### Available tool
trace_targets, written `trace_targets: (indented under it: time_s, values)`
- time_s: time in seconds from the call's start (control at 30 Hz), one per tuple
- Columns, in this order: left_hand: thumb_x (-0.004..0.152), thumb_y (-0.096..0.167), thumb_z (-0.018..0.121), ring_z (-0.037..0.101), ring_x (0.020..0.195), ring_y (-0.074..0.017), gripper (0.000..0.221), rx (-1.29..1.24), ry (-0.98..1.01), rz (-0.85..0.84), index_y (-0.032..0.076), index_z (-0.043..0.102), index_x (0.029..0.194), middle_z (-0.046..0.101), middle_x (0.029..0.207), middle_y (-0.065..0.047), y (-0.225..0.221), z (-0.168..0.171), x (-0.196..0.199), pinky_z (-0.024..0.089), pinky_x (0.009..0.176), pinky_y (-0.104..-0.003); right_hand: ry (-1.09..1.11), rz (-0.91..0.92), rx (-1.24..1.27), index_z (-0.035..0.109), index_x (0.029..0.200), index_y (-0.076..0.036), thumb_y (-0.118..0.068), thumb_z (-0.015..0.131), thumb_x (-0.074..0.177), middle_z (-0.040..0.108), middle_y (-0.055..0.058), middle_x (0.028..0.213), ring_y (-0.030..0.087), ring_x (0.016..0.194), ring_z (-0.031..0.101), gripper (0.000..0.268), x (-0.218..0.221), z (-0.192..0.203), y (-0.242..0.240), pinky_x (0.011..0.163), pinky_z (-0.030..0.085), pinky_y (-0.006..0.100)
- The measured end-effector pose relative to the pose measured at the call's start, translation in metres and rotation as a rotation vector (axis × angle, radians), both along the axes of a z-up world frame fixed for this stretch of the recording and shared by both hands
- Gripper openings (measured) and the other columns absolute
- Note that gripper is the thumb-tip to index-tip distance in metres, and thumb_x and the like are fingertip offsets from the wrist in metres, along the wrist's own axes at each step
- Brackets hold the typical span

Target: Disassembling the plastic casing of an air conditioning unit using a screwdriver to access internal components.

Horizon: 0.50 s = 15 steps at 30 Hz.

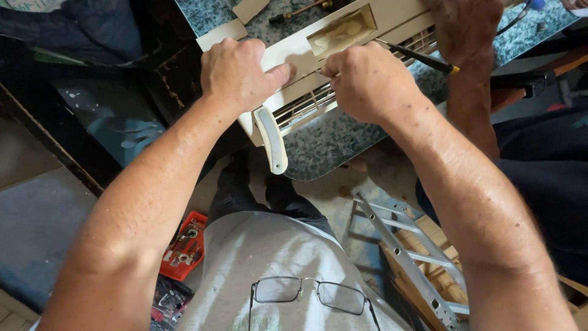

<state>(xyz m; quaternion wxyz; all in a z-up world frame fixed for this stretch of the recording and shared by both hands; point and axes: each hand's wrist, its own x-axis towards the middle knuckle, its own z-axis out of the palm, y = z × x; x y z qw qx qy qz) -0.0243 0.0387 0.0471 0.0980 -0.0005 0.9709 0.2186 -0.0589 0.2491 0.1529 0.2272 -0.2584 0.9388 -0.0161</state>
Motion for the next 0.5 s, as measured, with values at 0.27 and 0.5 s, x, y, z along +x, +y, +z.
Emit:
trace_targets:
  time_s: [0.27, 0.5]
  values:
    - [0.091, 0.077, 0.064, 0.067, 0.089, -0.0430, 0.067, 0.035, -0.021, 0.042, 0.010, 0.071, 0.087, 0.072, 0.087, -0.019, -0.003, 0.000, -0.004, 0.048, 0.071, -0.058, 0.017, -0.014, -0.193, 0.079, 0.107, -0.002, 0.003, 0.057, 0.097, 0.077, 0.017, 0.078, 0.030, 0.062, 0.076, 0.025, 0.015, 0.001, 0.003, 0.054, 0.065, 0.040]
    - [0.094, 0.079, 0.065, 0.066, 0.091, -0.0454, 0.070, 0.035, -0.017, 0.019, 0.009, 0.070, 0.091, 0.072, 0.091, -0.021, -0.005, 0.001, -0.001, 0.049, 0.071, -0.060, 0.321, 0.126, -0.524, 0.071, 0.132, 0.000, -0.008, 0.060, 0.107, 0.079, 0.013, 0.094, 0.030, 0.067, 0.070, 0.028, 0.037, -0.049, 0.044, 0.049, 0.051, 0.043]
